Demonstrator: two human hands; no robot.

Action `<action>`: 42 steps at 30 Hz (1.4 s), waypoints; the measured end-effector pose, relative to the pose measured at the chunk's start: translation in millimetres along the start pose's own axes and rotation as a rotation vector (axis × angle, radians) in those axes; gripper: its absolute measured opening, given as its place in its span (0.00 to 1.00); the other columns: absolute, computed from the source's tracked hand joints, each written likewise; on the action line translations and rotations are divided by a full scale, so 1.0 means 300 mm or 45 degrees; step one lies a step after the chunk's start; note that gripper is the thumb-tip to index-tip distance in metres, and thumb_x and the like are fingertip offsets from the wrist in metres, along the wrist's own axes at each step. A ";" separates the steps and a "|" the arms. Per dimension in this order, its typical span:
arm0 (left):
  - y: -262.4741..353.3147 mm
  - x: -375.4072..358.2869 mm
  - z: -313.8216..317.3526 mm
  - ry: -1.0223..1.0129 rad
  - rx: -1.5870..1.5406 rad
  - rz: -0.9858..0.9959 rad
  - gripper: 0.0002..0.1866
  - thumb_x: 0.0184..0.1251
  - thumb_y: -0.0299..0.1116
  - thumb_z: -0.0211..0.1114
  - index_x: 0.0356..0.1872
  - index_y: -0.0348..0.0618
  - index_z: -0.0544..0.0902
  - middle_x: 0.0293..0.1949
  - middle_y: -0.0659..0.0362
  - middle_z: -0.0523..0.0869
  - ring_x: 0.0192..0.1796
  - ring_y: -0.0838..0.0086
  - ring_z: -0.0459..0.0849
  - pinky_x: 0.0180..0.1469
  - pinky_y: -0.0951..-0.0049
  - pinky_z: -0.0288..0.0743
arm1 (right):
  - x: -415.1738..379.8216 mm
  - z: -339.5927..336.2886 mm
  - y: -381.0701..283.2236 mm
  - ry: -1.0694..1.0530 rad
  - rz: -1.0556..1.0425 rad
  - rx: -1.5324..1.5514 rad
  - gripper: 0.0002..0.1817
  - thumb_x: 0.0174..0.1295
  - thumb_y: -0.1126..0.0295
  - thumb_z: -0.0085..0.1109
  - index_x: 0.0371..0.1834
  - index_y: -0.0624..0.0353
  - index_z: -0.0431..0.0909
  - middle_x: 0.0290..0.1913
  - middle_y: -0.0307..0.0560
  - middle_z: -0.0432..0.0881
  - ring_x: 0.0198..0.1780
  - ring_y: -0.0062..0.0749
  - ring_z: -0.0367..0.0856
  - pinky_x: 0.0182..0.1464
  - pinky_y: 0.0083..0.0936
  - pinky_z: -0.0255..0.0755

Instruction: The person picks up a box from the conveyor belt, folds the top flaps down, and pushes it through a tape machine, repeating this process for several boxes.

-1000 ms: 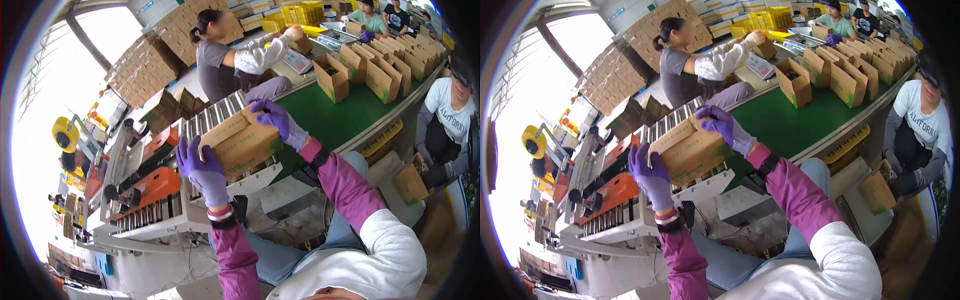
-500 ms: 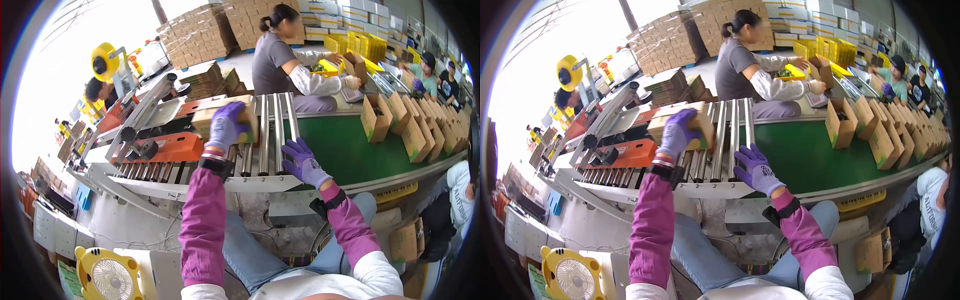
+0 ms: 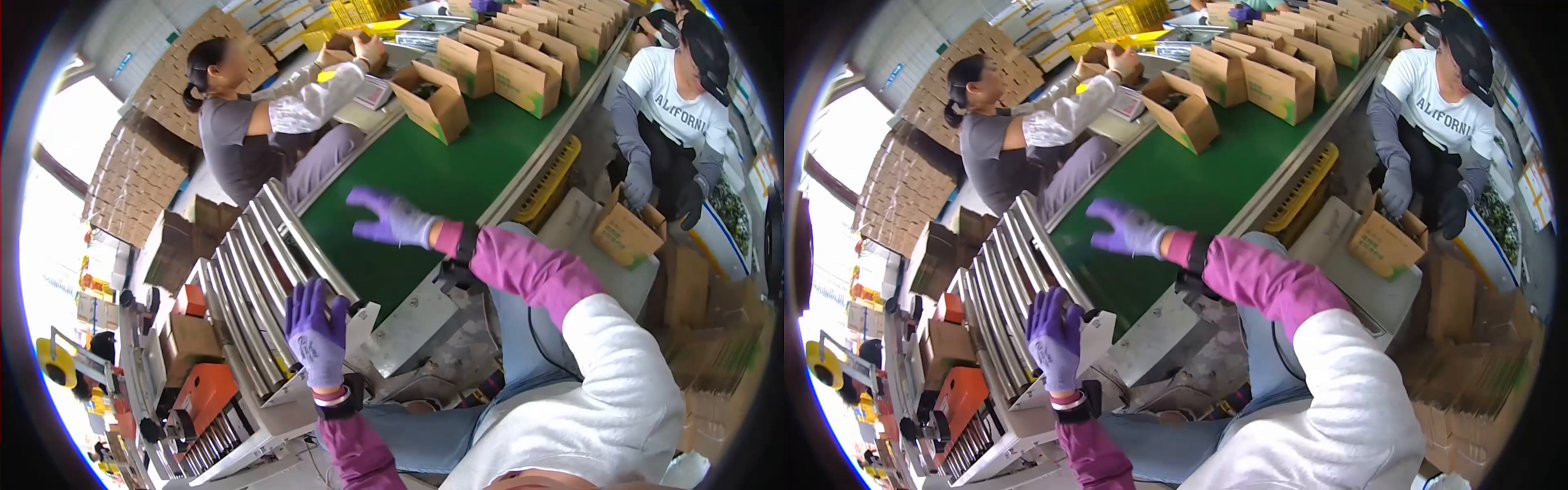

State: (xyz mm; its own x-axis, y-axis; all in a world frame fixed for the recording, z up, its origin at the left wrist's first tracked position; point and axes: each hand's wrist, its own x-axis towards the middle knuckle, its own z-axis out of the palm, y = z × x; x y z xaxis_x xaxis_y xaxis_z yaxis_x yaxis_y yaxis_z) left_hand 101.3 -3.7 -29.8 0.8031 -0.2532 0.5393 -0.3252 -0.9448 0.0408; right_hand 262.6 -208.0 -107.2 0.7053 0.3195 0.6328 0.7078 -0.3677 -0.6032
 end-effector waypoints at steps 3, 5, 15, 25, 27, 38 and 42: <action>0.001 0.005 -0.004 0.012 -0.181 -0.171 0.13 0.58 0.30 0.62 0.44 0.37 0.83 0.50 0.49 0.83 0.55 0.54 0.81 0.56 0.60 0.73 | 0.082 -0.203 0.340 0.517 0.045 -0.491 0.31 0.44 0.59 0.72 0.51 0.58 0.70 0.53 0.56 0.73 0.55 0.54 0.72 0.59 0.39 0.66; -0.012 0.004 0.014 0.108 -0.159 -0.165 0.13 0.56 0.28 0.63 0.43 0.36 0.83 0.47 0.48 0.84 0.55 0.54 0.81 0.56 0.60 0.73 | 0.158 -0.342 0.511 0.433 0.333 -0.866 0.47 0.38 0.54 0.74 0.63 0.56 0.61 0.65 0.58 0.62 0.66 0.54 0.61 0.66 0.44 0.56; -0.027 0.006 0.039 0.096 -0.244 -0.214 0.15 0.53 0.28 0.67 0.43 0.35 0.83 0.46 0.48 0.85 0.54 0.51 0.80 0.56 0.57 0.73 | 0.290 -0.481 0.564 -0.359 0.803 -1.120 0.25 0.53 0.48 0.61 0.43 0.59 0.82 0.43 0.56 0.83 0.45 0.50 0.82 0.51 0.40 0.74; 0.550 -0.254 0.306 -0.230 -2.414 -1.123 0.24 0.64 0.37 0.52 0.61 0.43 0.71 0.63 0.49 0.71 0.65 0.58 0.70 0.70 0.54 0.56 | -0.115 -0.438 -0.296 -0.961 0.159 -0.888 0.25 0.47 0.46 0.59 0.19 0.62 0.82 0.23 0.58 0.80 0.29 0.51 0.81 0.37 0.41 0.74; 0.609 -0.249 0.347 -0.409 -3.231 -1.579 0.26 0.70 0.48 0.45 0.64 0.45 0.68 0.66 0.51 0.68 0.66 0.60 0.68 0.71 0.51 0.51 | -0.161 -0.451 -0.442 -1.038 -0.109 -0.804 0.29 0.50 0.41 0.55 0.16 0.61 0.79 0.17 0.56 0.76 0.23 0.52 0.78 0.31 0.41 0.71; 0.219 -0.234 -0.103 -0.130 -1.845 -1.002 0.19 0.69 0.34 0.59 0.56 0.34 0.75 0.44 0.59 0.83 0.42 0.80 0.79 0.46 0.78 0.72 | 0.145 -0.237 -0.653 -0.669 -0.872 0.030 0.23 0.50 0.57 0.64 0.46 0.62 0.80 0.46 0.60 0.80 0.51 0.52 0.78 0.57 0.38 0.70; 0.035 -0.219 -0.316 1.130 -0.961 -0.743 0.16 0.64 0.29 0.65 0.50 0.32 0.79 0.40 0.58 0.85 0.38 0.77 0.81 0.45 0.75 0.75 | 0.244 -0.105 -0.573 -0.846 -0.734 0.292 0.24 0.50 0.61 0.66 0.49 0.63 0.78 0.53 0.56 0.78 0.57 0.47 0.75 0.62 0.35 0.66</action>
State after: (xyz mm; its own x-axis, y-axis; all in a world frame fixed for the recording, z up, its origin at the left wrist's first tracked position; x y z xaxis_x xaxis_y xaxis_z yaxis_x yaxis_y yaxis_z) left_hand -2.2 22.8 15.0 0.4129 0.6496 0.6383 -0.4740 -0.4452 0.7597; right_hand 191.2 -149.0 58.1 0.0665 0.8640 0.4990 0.8985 0.1657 -0.4066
